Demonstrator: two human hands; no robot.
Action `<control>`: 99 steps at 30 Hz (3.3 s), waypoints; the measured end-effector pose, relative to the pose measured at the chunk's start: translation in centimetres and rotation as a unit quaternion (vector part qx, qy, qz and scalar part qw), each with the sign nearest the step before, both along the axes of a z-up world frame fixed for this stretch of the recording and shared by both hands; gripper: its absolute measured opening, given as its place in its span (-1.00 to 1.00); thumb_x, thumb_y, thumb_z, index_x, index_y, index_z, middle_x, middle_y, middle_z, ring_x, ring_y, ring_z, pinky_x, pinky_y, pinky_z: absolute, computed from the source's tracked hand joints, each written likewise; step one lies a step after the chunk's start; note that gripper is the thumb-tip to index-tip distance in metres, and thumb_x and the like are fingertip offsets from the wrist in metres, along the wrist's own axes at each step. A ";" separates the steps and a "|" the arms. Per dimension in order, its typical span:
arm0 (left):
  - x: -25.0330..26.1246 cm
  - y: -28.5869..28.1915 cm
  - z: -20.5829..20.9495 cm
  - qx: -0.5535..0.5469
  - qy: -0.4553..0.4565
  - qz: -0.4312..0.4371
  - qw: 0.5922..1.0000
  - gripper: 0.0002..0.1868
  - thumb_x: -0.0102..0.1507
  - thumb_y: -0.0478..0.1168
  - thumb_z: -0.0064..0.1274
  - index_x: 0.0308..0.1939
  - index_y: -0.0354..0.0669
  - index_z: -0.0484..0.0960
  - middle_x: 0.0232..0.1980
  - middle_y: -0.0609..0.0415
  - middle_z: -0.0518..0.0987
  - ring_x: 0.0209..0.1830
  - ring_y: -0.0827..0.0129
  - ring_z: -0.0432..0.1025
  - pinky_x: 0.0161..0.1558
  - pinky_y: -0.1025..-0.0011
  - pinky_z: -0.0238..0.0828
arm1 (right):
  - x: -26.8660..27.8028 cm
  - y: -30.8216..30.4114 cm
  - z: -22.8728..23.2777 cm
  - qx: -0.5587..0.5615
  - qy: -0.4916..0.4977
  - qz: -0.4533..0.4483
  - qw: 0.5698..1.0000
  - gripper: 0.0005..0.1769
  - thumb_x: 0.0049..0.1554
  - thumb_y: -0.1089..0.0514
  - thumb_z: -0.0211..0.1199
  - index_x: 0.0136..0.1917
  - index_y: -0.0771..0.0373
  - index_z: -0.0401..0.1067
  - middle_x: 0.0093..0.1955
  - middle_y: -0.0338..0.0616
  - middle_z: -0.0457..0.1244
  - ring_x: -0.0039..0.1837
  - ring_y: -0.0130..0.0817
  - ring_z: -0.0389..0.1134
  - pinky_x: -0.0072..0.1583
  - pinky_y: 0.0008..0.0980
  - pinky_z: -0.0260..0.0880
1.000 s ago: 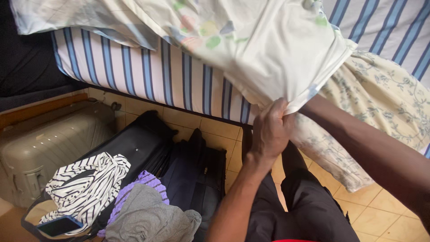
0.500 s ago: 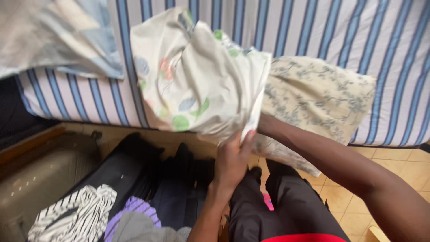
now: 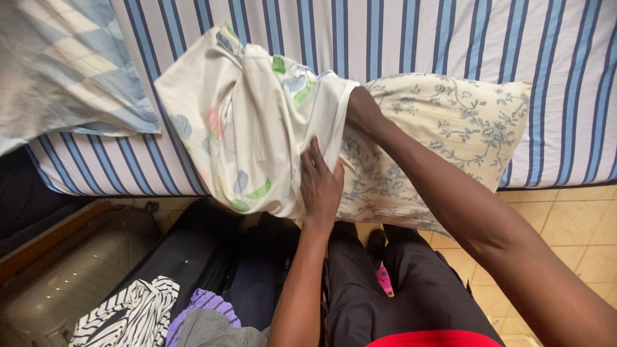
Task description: The person inserts a pillow into a floral-patterned pillowcase on a bed. They align the corners, push the pillow inside, and smooth the fabric to fit the case. The person then places the finished pillow on the bed next to another pillow.
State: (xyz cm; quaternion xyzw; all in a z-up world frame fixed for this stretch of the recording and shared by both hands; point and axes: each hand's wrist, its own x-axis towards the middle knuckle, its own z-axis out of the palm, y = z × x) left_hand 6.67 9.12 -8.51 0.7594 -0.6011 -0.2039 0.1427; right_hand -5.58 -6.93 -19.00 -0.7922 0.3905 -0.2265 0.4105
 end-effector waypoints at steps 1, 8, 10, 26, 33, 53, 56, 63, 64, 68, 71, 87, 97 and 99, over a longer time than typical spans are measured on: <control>0.2 -1.5 -0.8 0.020 -0.002 0.004 1.000 -0.09 0.24 -0.14 0.24 0.50 -0.43 0.07 0.21 -0.38 0.36 0.08 -0.16 0.45 0.01 0.13 0.53 | 0.4 0.3 -0.4 0.007 0.032 0.018 0.999 -0.58 0.23 0.09 0.15 0.22 0.45 0.42 0.10 0.28 0.34 0.09 0.21 0.39 0.08 0.05 0.41; 2.6 -10.6 -4.7 0.070 0.016 0.014 0.997 -0.56 0.34 -0.23 0.10 0.27 -0.28 0.45 0.07 -0.22 0.59 -0.02 -0.07 0.56 -0.05 0.08 0.57 | 0.7 3.4 1.1 -0.051 0.083 -0.005 0.995 -0.79 0.17 0.13 0.23 -0.08 0.33 0.54 0.02 0.08 0.39 0.09 0.08 0.41 0.07 -0.06 0.44; 2.6 -12.0 -4.2 0.074 0.065 0.005 0.995 -0.73 0.40 -0.27 0.05 0.17 -0.25 0.57 -0.02 -0.22 0.66 -0.11 -0.03 0.60 -0.12 0.11 0.60 | 1.1 3.4 1.9 -0.119 0.101 0.038 0.987 -0.80 0.10 0.11 0.25 -0.12 0.30 0.54 -0.04 0.02 0.38 0.07 0.02 0.41 0.14 -0.09 0.46; -3.2 -7.5 9.1 -0.054 0.206 -0.073 0.974 -0.55 0.35 -0.31 0.04 0.34 -0.29 0.55 -0.11 -0.14 0.71 -0.35 0.24 0.61 -0.27 0.37 0.60 | 2.1 -0.1 4.3 0.181 0.051 -0.102 0.977 -0.61 0.28 0.07 0.24 0.24 0.41 0.38 0.18 0.09 0.32 0.24 -0.08 0.35 0.25 -0.23 0.41; -6.2 -7.5 15.6 0.089 0.169 -0.271 0.944 -0.69 0.46 -0.12 -0.03 0.20 -0.19 0.55 -0.17 -0.05 0.70 -0.50 0.38 0.54 -0.46 0.39 0.46 | 3.7 4.5 5.5 0.194 0.026 -0.041 0.980 -0.59 0.28 0.05 0.24 0.25 0.41 0.36 0.20 0.10 0.30 0.25 -0.08 0.33 0.26 -0.22 0.38; 5.9 -13.8 13.8 0.180 0.127 -0.209 0.953 -0.75 0.35 -0.13 0.01 -0.14 -0.20 0.73 -0.10 0.01 0.63 -0.11 0.17 0.50 0.02 0.15 0.45 | 1.5 10.9 8.4 0.294 -0.047 0.050 0.953 -0.52 0.26 0.01 0.23 0.29 0.40 0.31 0.25 0.11 0.24 0.30 -0.06 0.26 0.29 -0.18 0.30; 4.3 -12.9 13.3 0.122 0.174 -0.256 0.943 -0.75 0.38 -0.16 -0.02 -0.11 -0.18 0.72 -0.11 0.03 0.64 -0.13 0.23 0.51 0.05 0.18 0.47 | 2.6 9.3 8.2 0.287 -0.069 0.052 0.954 -0.51 0.26 0.01 0.23 0.30 0.40 0.30 0.26 0.11 0.23 0.31 -0.05 0.25 0.30 -0.18 0.29; -1.5 -9.0 14.9 -0.079 0.324 -0.331 0.883 -0.76 0.35 -0.31 0.00 0.06 -0.27 0.65 0.19 -0.09 0.59 0.30 0.09 0.45 0.33 0.26 0.47 | -0.9 7.7 8.8 0.290 -0.073 0.029 0.954 -0.49 0.25 0.00 0.22 0.31 0.40 0.29 0.28 0.12 0.21 0.32 -0.05 0.22 0.31 -0.17 0.27; -2.7 -8.7 15.7 -0.010 0.332 -0.322 0.886 -0.79 0.36 -0.30 0.02 0.03 -0.27 0.66 0.16 -0.06 0.60 0.25 0.11 0.47 0.29 0.26 0.47 | -1.8 8.4 9.3 0.298 -0.068 0.032 0.952 -0.48 0.25 -0.01 0.22 0.31 0.40 0.28 0.28 0.12 0.21 0.32 -0.05 0.22 0.31 -0.16 0.26; -2.1 -9.2 17.3 -0.015 0.260 -0.348 0.901 -0.81 0.35 -0.30 0.07 0.02 -0.17 0.68 0.12 0.02 0.60 0.22 0.21 0.51 0.36 0.23 0.43 | -0.9 8.8 9.7 0.300 -0.070 0.055 0.950 -0.47 0.25 -0.01 0.22 0.32 0.39 0.27 0.29 0.12 0.20 0.33 -0.04 0.21 0.32 -0.16 0.25; 3.9 -9.1 18.0 0.059 0.502 -0.036 0.862 -0.81 0.35 -0.22 0.06 -0.02 -0.23 0.61 0.05 0.03 0.60 0.11 0.35 0.52 0.18 0.35 0.59 | 0.9 7.7 9.6 0.283 -0.084 0.072 0.953 -0.46 0.25 -0.02 0.22 0.33 0.39 0.27 0.30 0.12 0.19 0.34 -0.04 0.20 0.32 -0.15 0.24; 14.4 -4.4 6.2 -0.065 0.062 0.022 0.996 -0.70 0.50 -0.21 -0.15 -0.11 -0.42 0.57 -0.17 -0.16 0.53 -0.22 0.02 0.46 -0.17 0.17 0.46 | 2.2 4.7 10.4 0.253 -0.080 0.107 0.958 -0.41 0.24 -0.05 0.21 0.36 0.39 0.23 0.34 0.13 0.14 0.38 -0.03 0.14 0.35 -0.12 0.18; 10.9 5.1 4.9 0.289 0.113 -0.112 0.944 -0.81 0.38 -0.21 0.06 -0.20 -0.28 0.68 -0.17 -0.19 0.66 -0.15 0.01 0.55 -0.08 0.16 0.48 | -1.9 2.0 11.4 0.248 -0.071 0.042 0.965 -0.37 0.23 -0.07 0.21 0.38 0.39 0.20 0.37 0.14 0.11 0.40 -0.02 0.11 0.36 -0.10 0.14; 11.0 4.4 7.1 0.187 0.117 -0.086 0.972 -0.79 0.38 -0.16 0.08 -0.15 -0.24 0.69 -0.15 -0.11 0.68 -0.18 0.13 0.57 -0.11 0.19 0.54 | -2.1 2.6 11.3 0.258 -0.061 0.055 0.963 -0.37 0.23 -0.07 0.21 0.38 0.38 0.20 0.37 0.14 0.10 0.40 -0.01 0.10 0.37 -0.10 0.13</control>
